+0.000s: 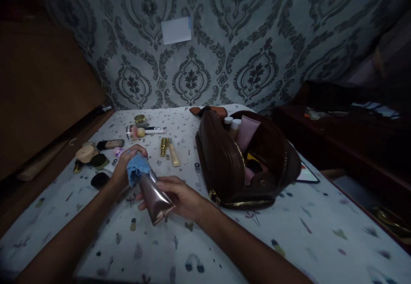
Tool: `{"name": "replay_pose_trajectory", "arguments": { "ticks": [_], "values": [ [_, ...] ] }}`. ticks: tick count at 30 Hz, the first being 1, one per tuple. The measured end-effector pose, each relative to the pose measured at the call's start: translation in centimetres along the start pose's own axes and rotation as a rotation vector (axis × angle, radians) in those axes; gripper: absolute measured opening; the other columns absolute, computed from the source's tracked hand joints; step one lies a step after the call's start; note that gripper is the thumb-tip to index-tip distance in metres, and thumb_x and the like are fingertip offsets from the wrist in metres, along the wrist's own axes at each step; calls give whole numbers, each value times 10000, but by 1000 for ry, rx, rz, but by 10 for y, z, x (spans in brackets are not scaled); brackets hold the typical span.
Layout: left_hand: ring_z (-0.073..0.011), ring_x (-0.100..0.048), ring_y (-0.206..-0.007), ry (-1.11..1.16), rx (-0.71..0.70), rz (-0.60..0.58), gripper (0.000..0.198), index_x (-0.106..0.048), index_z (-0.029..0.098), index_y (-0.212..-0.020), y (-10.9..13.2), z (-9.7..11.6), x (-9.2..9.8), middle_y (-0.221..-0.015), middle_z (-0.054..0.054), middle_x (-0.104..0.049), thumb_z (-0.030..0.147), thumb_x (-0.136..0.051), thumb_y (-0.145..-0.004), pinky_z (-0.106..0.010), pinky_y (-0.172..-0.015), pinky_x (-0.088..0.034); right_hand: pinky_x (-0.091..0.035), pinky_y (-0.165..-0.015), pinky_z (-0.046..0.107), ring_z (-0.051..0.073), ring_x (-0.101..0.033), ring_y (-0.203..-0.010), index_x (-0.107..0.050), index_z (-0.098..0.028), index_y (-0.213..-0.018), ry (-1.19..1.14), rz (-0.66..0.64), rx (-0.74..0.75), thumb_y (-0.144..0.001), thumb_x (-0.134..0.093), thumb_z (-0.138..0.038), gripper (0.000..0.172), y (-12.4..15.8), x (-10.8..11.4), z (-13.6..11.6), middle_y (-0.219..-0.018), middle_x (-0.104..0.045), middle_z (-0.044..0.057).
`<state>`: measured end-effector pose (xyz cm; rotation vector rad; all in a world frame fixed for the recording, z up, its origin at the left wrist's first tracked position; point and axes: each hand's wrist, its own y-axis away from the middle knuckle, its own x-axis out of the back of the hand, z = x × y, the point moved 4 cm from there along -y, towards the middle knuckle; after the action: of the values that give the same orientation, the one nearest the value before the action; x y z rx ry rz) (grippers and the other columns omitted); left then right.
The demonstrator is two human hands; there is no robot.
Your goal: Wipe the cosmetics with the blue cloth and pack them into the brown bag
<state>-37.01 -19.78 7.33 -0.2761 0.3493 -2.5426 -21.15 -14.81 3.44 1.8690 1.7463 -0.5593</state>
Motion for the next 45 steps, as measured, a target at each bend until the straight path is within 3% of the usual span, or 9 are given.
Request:
{"name": "replay_pose_trajectory", "arguments": {
  "ticks": [4, 9, 11, 21, 27, 34, 36, 39, 45],
  "values": [
    [-159, -480, -593, 0, 7, 55, 306, -592, 198, -709, -1, 4, -1, -639, 8, -509, 454, -488, -839, -275, -571, -402, -530, -664, 325, 203, -680, -722, -652, -119, -1041, -53, -8, -22, -743, -739, -520, 507, -3, 1, 3, -883, -701, 111],
    [-147, -457, -573, -34, 39, 126, 313, -586, 196, -717, -5, -9, 4, -618, 23, -483, 471, -510, -844, -264, -551, -383, -455, -602, 236, 133, -604, -660, -662, -171, -928, 99, 428, 140, -680, -817, -511, 448, -7, 26, 3, -770, -646, 6],
    [-144, -463, -580, -53, 41, 92, 331, -590, 189, -727, -7, -15, 5, -621, 24, -487, 484, -512, -856, -257, -555, -380, -422, -575, 225, 119, -580, -633, -663, -170, -888, 144, 481, 162, -682, -821, -503, 422, -8, 30, 5, -747, -634, -6],
    [-150, -480, -608, -62, 8, 72, 297, -597, 186, -692, -6, -14, 7, -643, 13, -519, 414, -481, -844, -263, -587, -397, -361, -501, 203, 68, -469, -508, -637, -143, -772, 2, 419, 95, -587, -878, -516, 481, -9, 23, 11, -588, -544, -57],
    [-161, -481, -599, -34, 13, 122, 382, -619, 193, -706, -4, -9, 4, -634, 4, -533, 529, -503, -845, -283, -581, -410, -301, -451, 197, 53, -401, -449, -596, -147, -713, -8, 381, 91, -641, -850, -519, 457, -9, 25, 13, -515, -478, -77],
    [-178, -595, -664, 224, 181, 200, 496, -656, 203, -1046, -2, -31, -7, -759, -8, -654, 643, -549, -844, -283, -587, -452, -432, -482, 228, 99, -534, -461, -552, -160, -699, -12, 315, 69, -667, -806, -586, 497, -12, 23, 19, -543, -589, -28],
    [-188, -632, -643, 346, 270, 180, 599, -618, 187, -1150, 0, -39, -13, -735, -15, -677, 688, -543, -831, -283, -561, -463, -468, -486, 244, 114, -563, -459, -531, -165, -681, -19, 320, 83, -649, -809, -601, 518, -13, 22, 19, -548, -618, -14],
    [-206, -671, -638, 477, 366, 91, 684, -651, 136, -1082, 2, -44, -22, -731, -59, -720, 741, -583, -772, -287, -550, -487, -491, -495, 249, 126, -598, -465, -530, -165, -691, -29, 324, 109, -677, -789, -607, 513, -14, 21, 19, -557, -641, -1],
    [-276, -713, -904, 623, 363, -64, 653, -721, 122, -1013, 3, -37, -29, -982, -128, -763, 703, -688, -718, -355, -786, -555, -526, -506, 267, 137, -616, -464, -541, -158, -698, -39, 270, 158, -729, -755, -606, 498, -16, 21, 16, -558, -659, 22]
  ]
}}
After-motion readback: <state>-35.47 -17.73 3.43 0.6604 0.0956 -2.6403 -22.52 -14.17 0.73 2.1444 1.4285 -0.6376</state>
